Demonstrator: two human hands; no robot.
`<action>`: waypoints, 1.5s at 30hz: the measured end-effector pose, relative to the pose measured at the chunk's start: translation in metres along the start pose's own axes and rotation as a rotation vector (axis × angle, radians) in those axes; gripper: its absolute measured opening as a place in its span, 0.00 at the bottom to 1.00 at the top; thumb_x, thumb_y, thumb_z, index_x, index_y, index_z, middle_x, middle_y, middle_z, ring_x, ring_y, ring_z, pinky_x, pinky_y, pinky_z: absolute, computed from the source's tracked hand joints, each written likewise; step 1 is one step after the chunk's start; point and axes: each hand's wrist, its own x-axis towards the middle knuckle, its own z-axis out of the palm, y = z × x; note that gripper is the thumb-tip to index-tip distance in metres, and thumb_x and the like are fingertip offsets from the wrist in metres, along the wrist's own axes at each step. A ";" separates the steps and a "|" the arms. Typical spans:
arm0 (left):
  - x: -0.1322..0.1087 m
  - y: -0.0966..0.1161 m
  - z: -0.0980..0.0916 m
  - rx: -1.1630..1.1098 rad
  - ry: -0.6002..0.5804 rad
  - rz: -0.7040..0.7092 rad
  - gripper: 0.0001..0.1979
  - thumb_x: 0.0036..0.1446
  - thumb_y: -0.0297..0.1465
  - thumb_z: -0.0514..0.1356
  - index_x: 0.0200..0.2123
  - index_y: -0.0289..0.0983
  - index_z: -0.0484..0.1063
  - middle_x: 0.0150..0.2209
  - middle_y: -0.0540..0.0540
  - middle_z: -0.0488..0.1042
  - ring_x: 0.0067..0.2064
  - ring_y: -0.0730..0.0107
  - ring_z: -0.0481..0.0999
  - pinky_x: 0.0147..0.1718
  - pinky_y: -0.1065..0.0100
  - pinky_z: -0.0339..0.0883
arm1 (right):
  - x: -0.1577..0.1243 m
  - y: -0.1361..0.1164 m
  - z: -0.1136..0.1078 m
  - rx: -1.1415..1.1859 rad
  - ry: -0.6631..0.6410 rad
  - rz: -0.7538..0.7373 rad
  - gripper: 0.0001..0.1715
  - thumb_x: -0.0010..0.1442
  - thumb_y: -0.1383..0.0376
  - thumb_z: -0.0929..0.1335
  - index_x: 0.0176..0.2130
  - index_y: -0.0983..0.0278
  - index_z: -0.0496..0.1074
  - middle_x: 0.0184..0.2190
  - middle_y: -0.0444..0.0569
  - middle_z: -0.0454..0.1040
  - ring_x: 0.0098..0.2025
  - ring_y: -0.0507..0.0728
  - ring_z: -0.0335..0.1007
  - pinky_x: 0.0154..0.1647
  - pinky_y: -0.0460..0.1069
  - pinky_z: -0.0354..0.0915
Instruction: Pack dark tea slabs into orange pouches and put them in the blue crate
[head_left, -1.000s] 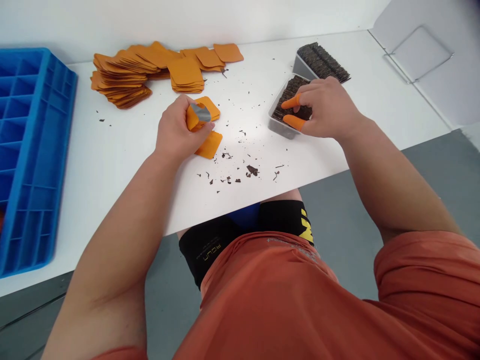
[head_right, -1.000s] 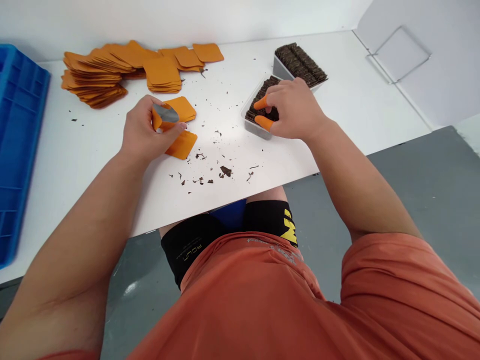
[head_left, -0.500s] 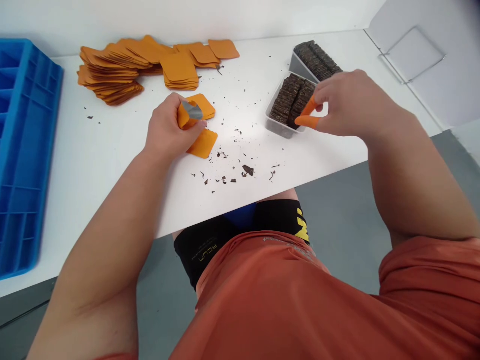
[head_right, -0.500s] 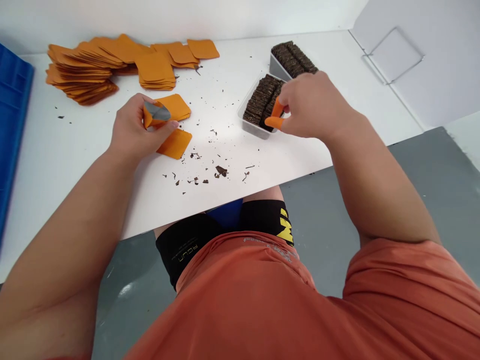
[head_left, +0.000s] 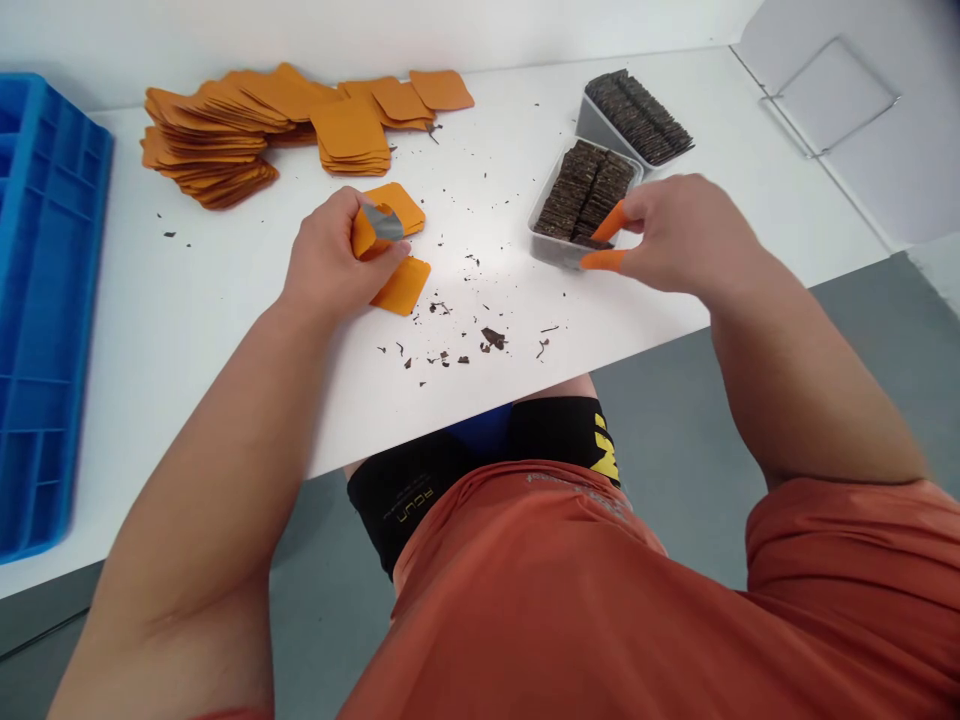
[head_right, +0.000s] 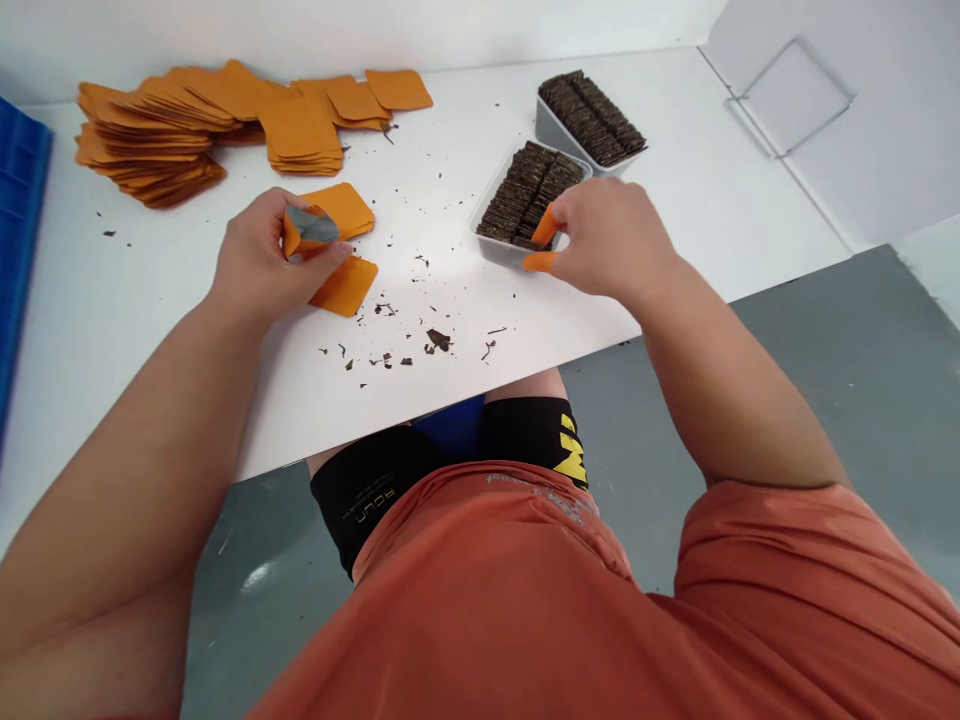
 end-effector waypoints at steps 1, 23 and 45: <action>0.000 0.000 0.000 -0.002 -0.002 0.002 0.17 0.56 0.25 0.73 0.40 0.40 0.66 0.40 0.49 0.73 0.43 0.60 0.75 0.56 0.45 0.73 | -0.002 -0.003 -0.005 0.043 0.016 0.065 0.16 0.44 0.58 0.86 0.28 0.59 0.83 0.17 0.37 0.59 0.24 0.49 0.53 0.34 0.55 0.61; -0.007 0.020 0.009 0.070 0.418 0.144 0.29 0.55 0.39 0.75 0.46 0.46 0.57 0.54 0.43 0.65 0.63 0.45 0.70 0.64 0.39 0.71 | 0.048 -0.171 0.111 1.075 0.295 0.095 0.35 0.62 0.32 0.70 0.32 0.60 0.69 0.30 0.43 0.65 0.38 0.53 0.72 0.36 0.48 0.69; -0.024 0.005 0.003 0.161 0.516 0.103 0.26 0.46 0.28 0.69 0.46 0.42 0.62 0.52 0.38 0.73 0.56 0.45 0.75 0.59 0.42 0.73 | 0.047 -0.179 0.148 1.194 0.098 0.130 0.21 0.59 0.51 0.78 0.35 0.65 0.75 0.28 0.42 0.72 0.31 0.51 0.66 0.32 0.47 0.65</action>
